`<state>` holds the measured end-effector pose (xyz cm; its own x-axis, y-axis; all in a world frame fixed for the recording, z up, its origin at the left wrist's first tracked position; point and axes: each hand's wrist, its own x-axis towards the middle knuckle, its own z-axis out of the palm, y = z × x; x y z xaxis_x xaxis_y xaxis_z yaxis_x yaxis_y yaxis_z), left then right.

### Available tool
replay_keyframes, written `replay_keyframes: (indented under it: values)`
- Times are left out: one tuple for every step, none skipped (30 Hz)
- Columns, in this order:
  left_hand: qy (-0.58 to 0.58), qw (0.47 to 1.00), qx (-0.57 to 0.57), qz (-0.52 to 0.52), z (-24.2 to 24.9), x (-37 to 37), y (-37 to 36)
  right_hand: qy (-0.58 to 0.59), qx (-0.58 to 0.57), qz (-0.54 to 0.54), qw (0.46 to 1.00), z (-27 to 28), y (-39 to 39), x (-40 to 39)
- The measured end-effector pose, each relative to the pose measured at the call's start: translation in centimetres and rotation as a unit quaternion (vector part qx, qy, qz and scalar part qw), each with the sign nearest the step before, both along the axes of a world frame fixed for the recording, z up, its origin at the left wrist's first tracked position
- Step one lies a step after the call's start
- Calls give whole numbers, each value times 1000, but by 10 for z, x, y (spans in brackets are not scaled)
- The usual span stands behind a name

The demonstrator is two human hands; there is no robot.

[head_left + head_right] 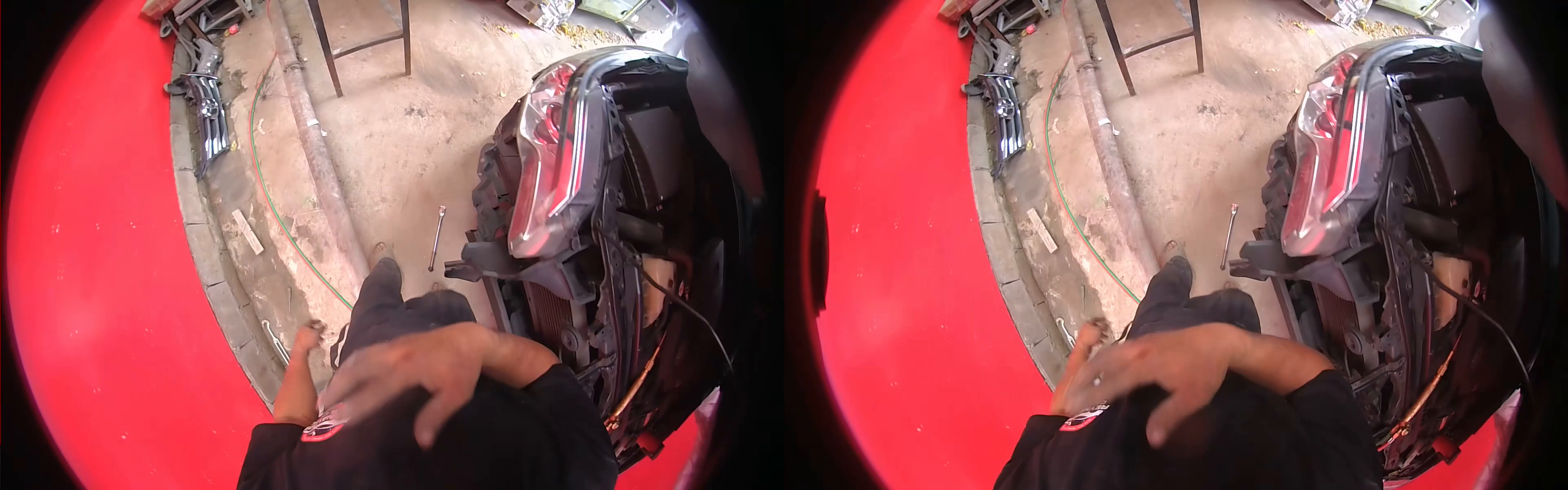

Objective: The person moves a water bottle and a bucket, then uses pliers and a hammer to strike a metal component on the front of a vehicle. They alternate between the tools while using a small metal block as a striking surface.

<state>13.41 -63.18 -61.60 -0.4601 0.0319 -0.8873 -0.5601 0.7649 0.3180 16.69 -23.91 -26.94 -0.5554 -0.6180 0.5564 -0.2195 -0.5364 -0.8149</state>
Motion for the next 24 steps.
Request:
replay_keyframes:
  values:
    - [30, 999, 10, 18, 5, -32, -6, -32, 68, -45, 996, -12, 8, -9]
    - [68, 997, 18, 20, -4, -64, -20, -56, 119, -87, 987, -25, 14, -15]
    - [98, 994, 14, 46, 13, -93, -12, -64, 177, -118, 975, -33, 22, -20]
    - [132, 988, 14, 73, 37, -126, 2, -63, 181, -118, 974, -40, 30, -25]
    - [161, 983, 16, 88, 47, -154, 8, -91, 231, -133, 960, -47, 35, -25]
    - [190, 976, 17, 104, 54, -177, 13, -119, 279, -148, 941, -53, 41, -26]
    - [190, 976, 18, 106, 60, -194, 24, -117, 281, -146, 941, -56, 48, -29]
    - [205, 971, 28, 116, 65, -210, 34, -141, 307, -153, 929, -59, 55, -32]
    - [220, 967, 38, 122, 68, -221, 42, -167, 331, -162, 915, -62, 60, -34]
    - [221, 967, 38, 117, 65, -229, 51, -168, 329, -166, 914, -65, 66, -38]
    - [207, 974, 51, 76, 57, -234, 63, -192, 322, -185, 908, -67, 71, -44]
    - [195, 978, 66, 36, 47, -240, 79, -214, 316, -205, 901, -69, 77, -51]
    - [172, 983, 56, -16, 37, -243, 97, -214, 311, -232, 896, -72, 82, -56]
    - [150, 985, 46, -67, 26, -243, 113, -209, 313, -241, 895, -72, 87, -65]
    - [136, 983, 56, -107, 8, -243, 129, -218, 316, -256, 887, -72, 93, -74]
    - [123, 979, 66, -147, -5, -245, 144, -226, 319, -273, 879, -72, 101, -85]
    - [101, 978, 77, -165, -7, -247, 164, -225, 328, -286, 872, -73, 107, -96]
    - [79, 976, 88, -183, -10, -253, 180, -230, 328, -297, 867, -73, 115, -108]
    - [88, 973, 95, -190, -11, -267, 192, -233, 329, -307, 862, -73, 123, -120]
    - [71, 975, 87, -189, -15, -282, 204, -236, 330, -316, 858, -73, 134, -132]
    - [55, 977, 80, -188, -18, -298, 219, -226, 343, -320, 854, -72, 147, -146]
    - [36, 980, 69, -185, -20, -312, 229, -220, 345, -327, 852, -73, 159, -158]
    - [43, 981, 48, -181, -18, -332, 235, -242, 348, -333, 842, -74, 173, -171]
    - [51, 983, 29, -175, -15, -356, 243, -262, 353, -338, 832, -73, 190, -186]
